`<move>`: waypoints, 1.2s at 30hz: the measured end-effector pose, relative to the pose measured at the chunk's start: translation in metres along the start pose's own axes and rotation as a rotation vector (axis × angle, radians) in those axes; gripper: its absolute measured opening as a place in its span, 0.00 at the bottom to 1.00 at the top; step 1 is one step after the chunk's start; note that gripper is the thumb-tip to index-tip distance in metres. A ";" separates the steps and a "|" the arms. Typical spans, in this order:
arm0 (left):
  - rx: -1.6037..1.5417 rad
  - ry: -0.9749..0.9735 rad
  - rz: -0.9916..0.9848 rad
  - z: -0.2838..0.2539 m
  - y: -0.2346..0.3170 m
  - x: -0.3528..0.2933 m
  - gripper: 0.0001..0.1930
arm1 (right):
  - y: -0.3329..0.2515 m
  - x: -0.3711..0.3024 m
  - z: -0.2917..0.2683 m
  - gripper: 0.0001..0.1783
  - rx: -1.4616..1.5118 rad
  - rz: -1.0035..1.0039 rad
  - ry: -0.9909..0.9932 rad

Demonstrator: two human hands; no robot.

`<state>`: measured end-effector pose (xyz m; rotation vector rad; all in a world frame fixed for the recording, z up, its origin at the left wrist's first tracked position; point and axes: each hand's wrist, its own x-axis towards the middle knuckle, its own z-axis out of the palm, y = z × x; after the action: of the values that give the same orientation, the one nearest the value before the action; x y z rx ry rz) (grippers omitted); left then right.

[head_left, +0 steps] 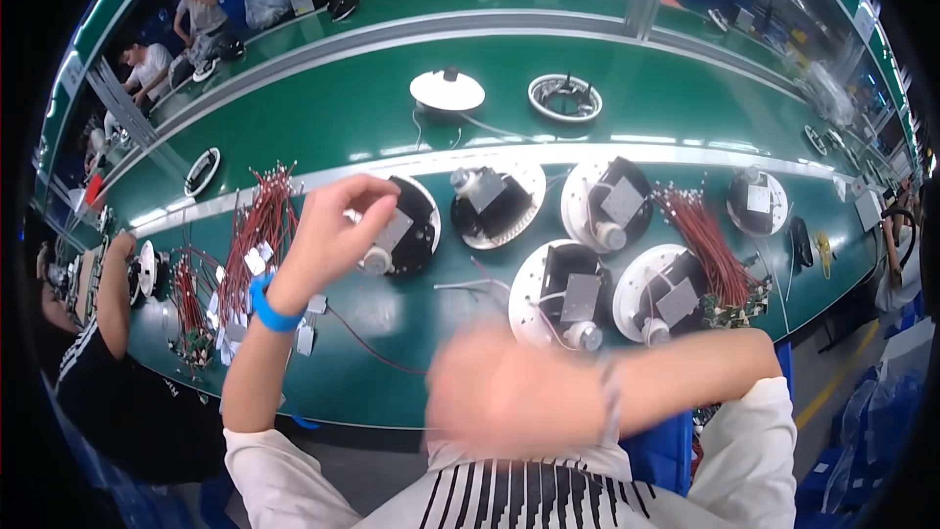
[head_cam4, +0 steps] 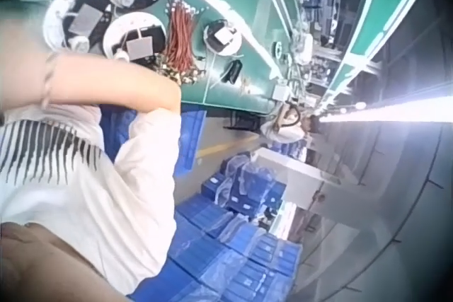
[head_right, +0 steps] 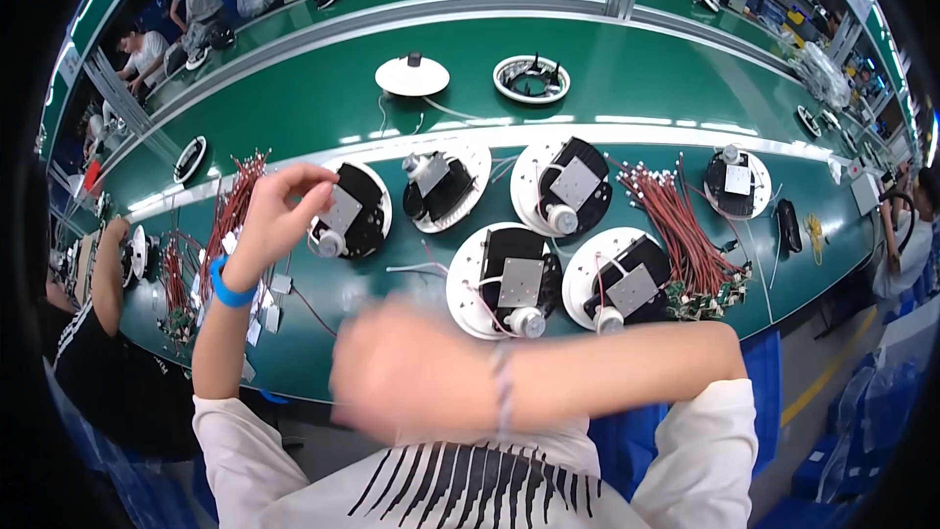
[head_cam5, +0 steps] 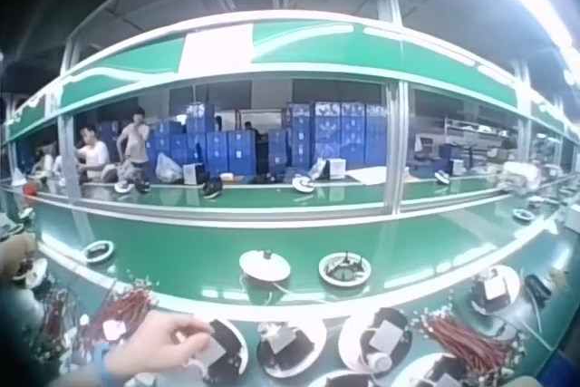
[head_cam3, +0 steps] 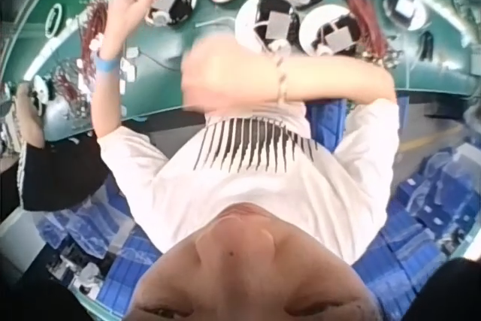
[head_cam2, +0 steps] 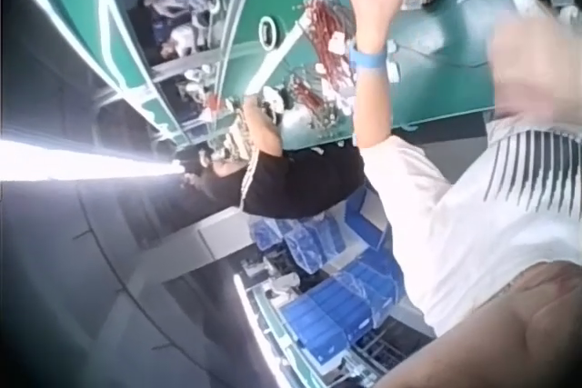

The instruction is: Assembling electronic components by threading wires through plastic housings on a production line.

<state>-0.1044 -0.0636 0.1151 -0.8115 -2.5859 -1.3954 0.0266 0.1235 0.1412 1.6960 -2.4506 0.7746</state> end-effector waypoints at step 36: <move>1.116 -0.060 0.151 0.035 -0.123 0.190 0.12 | -0.059 -0.028 -0.061 0.19 0.464 -0.298 -0.477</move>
<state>-0.3222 -0.0124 0.0643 -0.7705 -2.6447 0.2037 0.0768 0.1583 0.2071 2.6100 -2.2994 1.0590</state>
